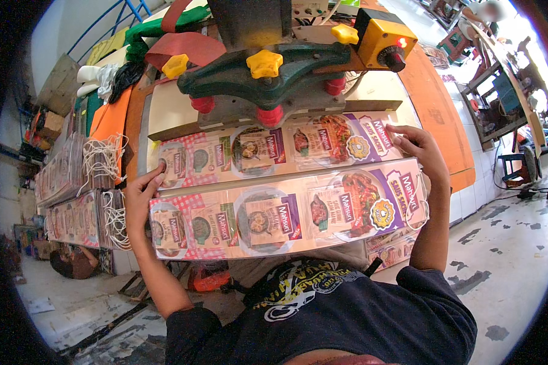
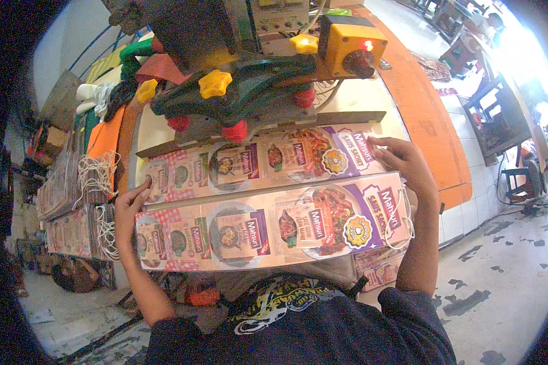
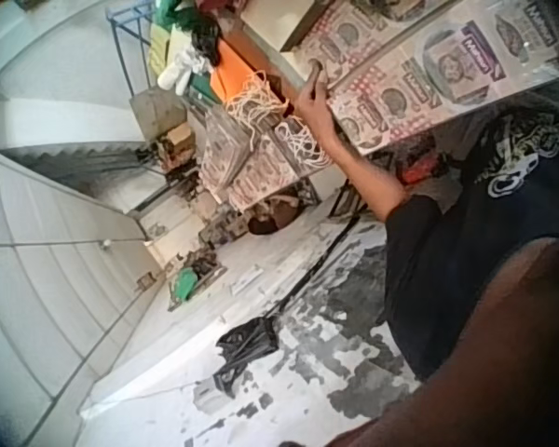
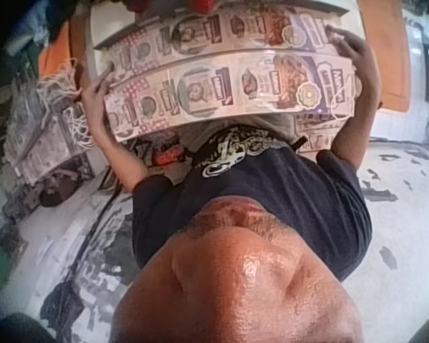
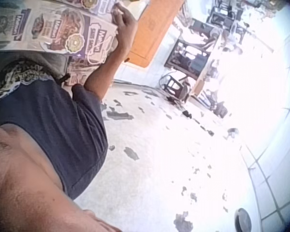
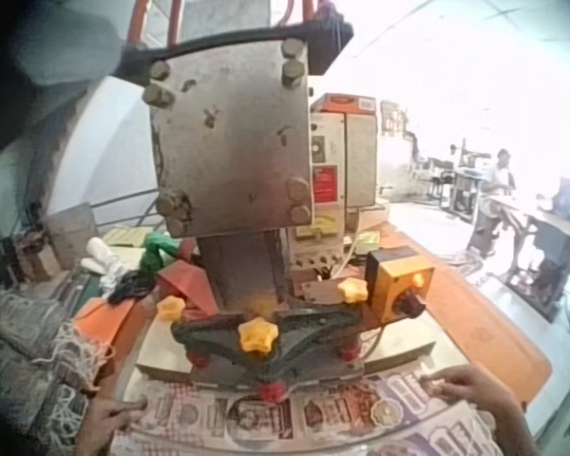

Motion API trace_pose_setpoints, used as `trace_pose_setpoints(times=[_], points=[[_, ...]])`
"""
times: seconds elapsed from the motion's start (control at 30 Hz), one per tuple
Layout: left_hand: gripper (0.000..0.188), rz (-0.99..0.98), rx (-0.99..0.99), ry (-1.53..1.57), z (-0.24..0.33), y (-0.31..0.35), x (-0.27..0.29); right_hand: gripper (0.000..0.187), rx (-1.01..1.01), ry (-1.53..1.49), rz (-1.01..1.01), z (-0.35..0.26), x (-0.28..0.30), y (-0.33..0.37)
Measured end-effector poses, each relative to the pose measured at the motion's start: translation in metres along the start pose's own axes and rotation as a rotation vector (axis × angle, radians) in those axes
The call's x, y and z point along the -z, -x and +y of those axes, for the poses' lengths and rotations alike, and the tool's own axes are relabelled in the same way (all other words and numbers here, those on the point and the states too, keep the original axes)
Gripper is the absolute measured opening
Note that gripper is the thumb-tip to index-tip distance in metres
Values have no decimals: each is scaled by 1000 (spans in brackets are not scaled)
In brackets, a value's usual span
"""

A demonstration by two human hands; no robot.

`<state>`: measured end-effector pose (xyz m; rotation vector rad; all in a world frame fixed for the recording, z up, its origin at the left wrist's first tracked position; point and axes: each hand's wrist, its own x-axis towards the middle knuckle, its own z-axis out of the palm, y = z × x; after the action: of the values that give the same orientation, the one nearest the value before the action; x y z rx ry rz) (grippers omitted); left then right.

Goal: The person aligns stacks of plastic sauce sachets inside a sealing machine, holds the edges as they are processed, and moves the sealed stacks to a pile on the table.

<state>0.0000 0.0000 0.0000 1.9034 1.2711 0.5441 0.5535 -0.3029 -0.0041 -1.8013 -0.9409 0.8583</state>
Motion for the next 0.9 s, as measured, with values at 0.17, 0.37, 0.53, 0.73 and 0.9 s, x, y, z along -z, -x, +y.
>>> trace_pose_setpoints(times=[0.17,0.37,0.53,0.73,0.9], points=[[38,-4,25,28,-5,0,-2,35,8,14,-15,-3,2,1],[38,3,28,34,5,1,-1,34,0,35,-23,2,4,-1],[41,0,21,48,0,0,1,41,53,43,11,4,0,-1],[45,51,-32,69,-13,-5,5,46,48,130,54,1,-1,-6],[45,22,-6,6,-3,-10,5,47,-41,202,43,-13,-4,-5]])
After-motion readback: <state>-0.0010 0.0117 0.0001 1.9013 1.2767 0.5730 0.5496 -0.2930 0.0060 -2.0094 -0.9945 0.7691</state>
